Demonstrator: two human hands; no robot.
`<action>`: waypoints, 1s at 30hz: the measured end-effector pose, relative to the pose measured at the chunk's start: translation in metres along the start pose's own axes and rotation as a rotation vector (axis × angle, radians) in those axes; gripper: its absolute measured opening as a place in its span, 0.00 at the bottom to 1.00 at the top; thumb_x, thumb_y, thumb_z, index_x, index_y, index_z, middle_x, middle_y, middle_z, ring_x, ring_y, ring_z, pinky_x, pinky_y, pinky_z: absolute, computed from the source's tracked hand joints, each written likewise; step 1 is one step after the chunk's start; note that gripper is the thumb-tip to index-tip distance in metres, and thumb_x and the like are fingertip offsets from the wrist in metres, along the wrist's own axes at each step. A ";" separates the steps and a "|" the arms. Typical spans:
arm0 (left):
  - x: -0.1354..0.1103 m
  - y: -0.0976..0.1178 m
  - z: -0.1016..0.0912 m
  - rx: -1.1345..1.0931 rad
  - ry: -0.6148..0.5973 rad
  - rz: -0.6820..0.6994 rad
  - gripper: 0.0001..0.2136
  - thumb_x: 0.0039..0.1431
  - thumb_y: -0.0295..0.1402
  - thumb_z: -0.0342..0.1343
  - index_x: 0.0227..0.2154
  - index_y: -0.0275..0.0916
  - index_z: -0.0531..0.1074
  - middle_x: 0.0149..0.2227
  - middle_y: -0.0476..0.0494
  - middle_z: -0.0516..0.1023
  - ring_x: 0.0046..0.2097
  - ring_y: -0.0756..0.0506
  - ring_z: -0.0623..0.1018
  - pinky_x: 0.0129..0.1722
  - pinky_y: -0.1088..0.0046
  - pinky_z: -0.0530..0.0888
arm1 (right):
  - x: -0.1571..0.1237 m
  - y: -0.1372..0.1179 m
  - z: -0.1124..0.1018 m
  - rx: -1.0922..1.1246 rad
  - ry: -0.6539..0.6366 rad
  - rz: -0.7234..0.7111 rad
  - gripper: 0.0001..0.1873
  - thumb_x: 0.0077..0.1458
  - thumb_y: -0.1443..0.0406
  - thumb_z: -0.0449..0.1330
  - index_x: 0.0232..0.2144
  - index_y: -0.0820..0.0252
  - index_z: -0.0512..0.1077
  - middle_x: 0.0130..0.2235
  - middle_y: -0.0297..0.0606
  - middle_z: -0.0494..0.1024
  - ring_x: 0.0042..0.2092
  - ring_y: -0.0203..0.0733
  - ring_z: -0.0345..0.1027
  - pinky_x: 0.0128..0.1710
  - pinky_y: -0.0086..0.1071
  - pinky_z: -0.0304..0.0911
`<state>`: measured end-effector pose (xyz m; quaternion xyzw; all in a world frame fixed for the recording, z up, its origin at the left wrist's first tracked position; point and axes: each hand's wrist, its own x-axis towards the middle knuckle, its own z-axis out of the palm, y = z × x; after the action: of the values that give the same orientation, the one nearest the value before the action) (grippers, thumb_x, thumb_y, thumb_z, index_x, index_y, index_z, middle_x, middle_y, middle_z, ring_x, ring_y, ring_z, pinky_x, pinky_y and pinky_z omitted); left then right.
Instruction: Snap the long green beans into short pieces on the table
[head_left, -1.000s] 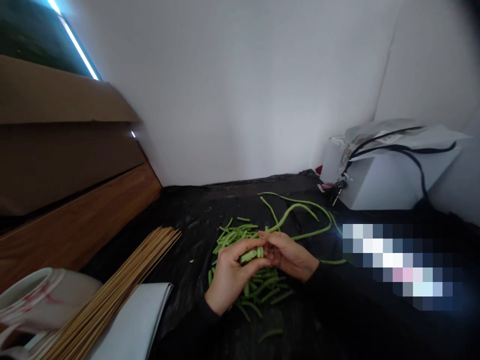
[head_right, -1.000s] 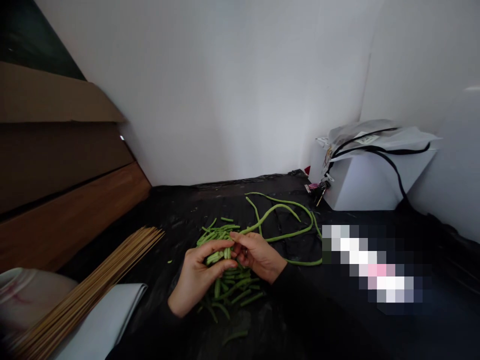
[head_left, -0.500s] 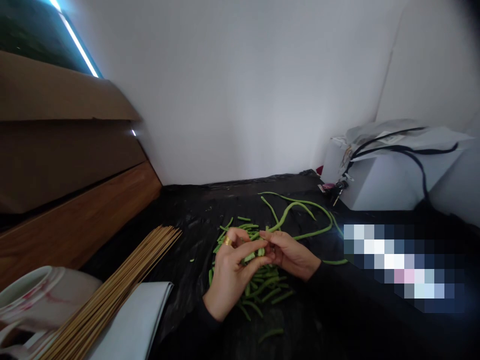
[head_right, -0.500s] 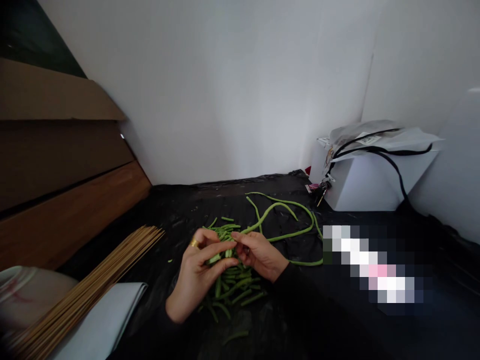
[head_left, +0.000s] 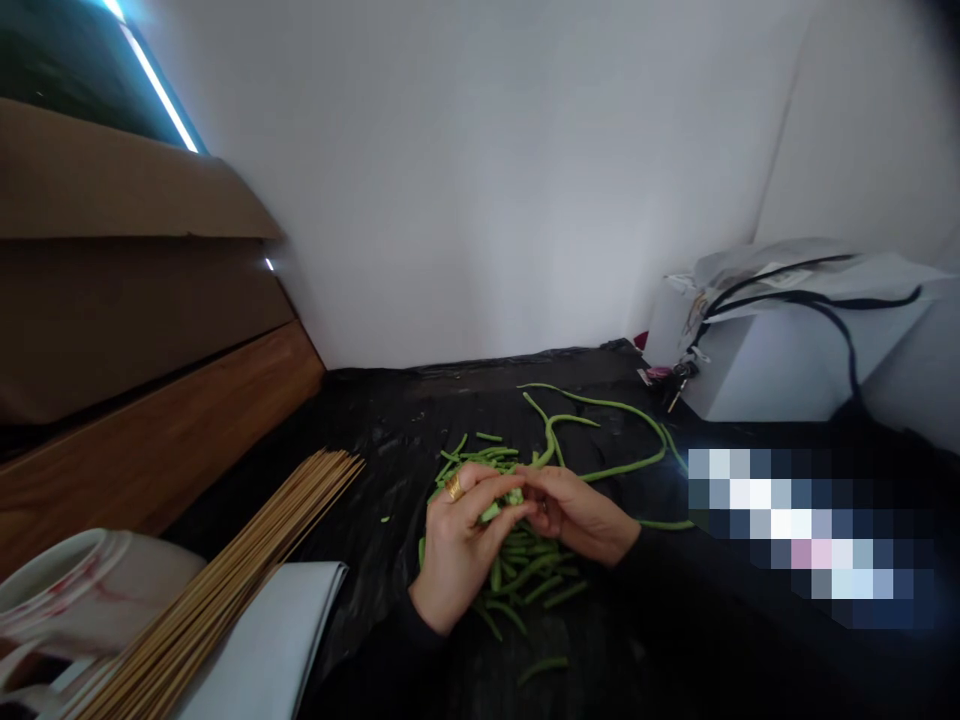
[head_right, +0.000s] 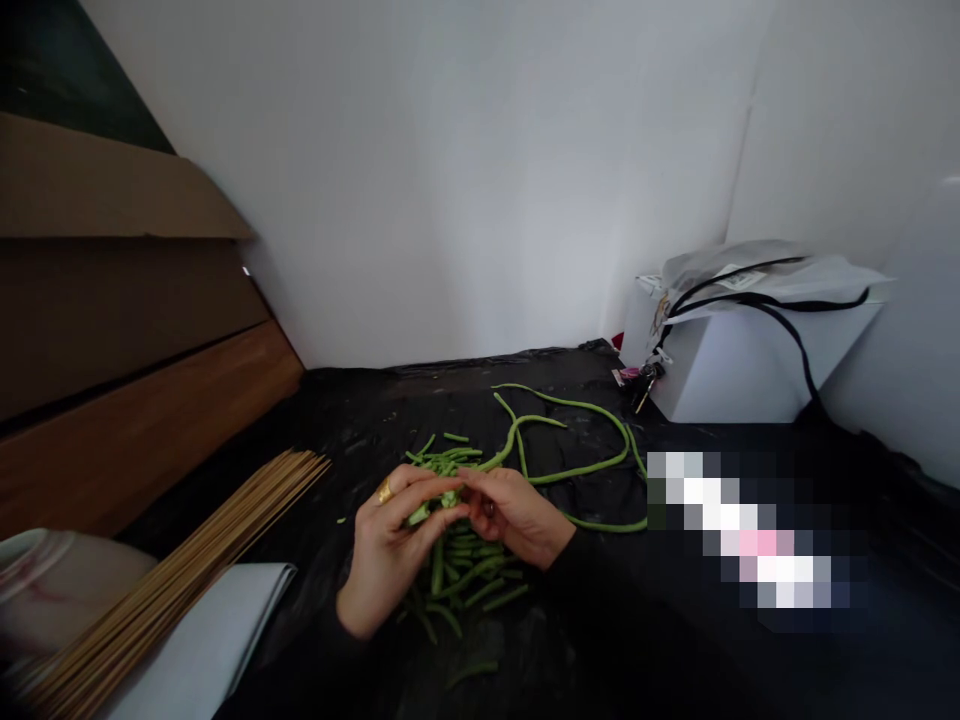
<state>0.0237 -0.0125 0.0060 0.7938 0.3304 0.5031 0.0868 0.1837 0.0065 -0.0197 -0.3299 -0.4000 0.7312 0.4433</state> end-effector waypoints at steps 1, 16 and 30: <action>0.000 -0.001 0.000 -0.013 0.005 -0.031 0.10 0.54 0.31 0.64 0.40 0.40 0.77 0.34 0.46 0.77 0.37 0.47 0.77 0.38 0.73 0.73 | 0.000 -0.001 -0.001 0.000 0.005 -0.014 0.22 0.52 0.52 0.63 0.16 0.62 0.69 0.15 0.29 0.63 0.18 0.28 0.52 0.18 0.27 0.41; 0.001 -0.003 -0.001 -0.110 0.037 -0.140 0.05 0.57 0.29 0.60 0.36 0.40 0.78 0.35 0.45 0.80 0.38 0.46 0.77 0.39 0.71 0.72 | -0.001 -0.008 -0.002 0.125 0.094 -0.061 0.19 0.47 0.55 0.68 0.19 0.64 0.69 0.18 0.29 0.67 0.19 0.26 0.56 0.19 0.24 0.46; 0.014 -0.011 -0.013 -1.121 0.249 -0.784 0.10 0.57 0.38 0.53 0.26 0.38 0.64 0.20 0.56 0.61 0.19 0.56 0.57 0.18 0.81 0.56 | 0.005 -0.008 -0.013 0.154 0.135 -0.067 0.18 0.46 0.56 0.68 0.19 0.63 0.70 0.19 0.29 0.68 0.20 0.27 0.56 0.20 0.25 0.49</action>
<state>0.0113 0.0023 0.0177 0.3878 0.2905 0.6165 0.6206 0.1951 0.0173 -0.0196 -0.3298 -0.3225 0.7207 0.5176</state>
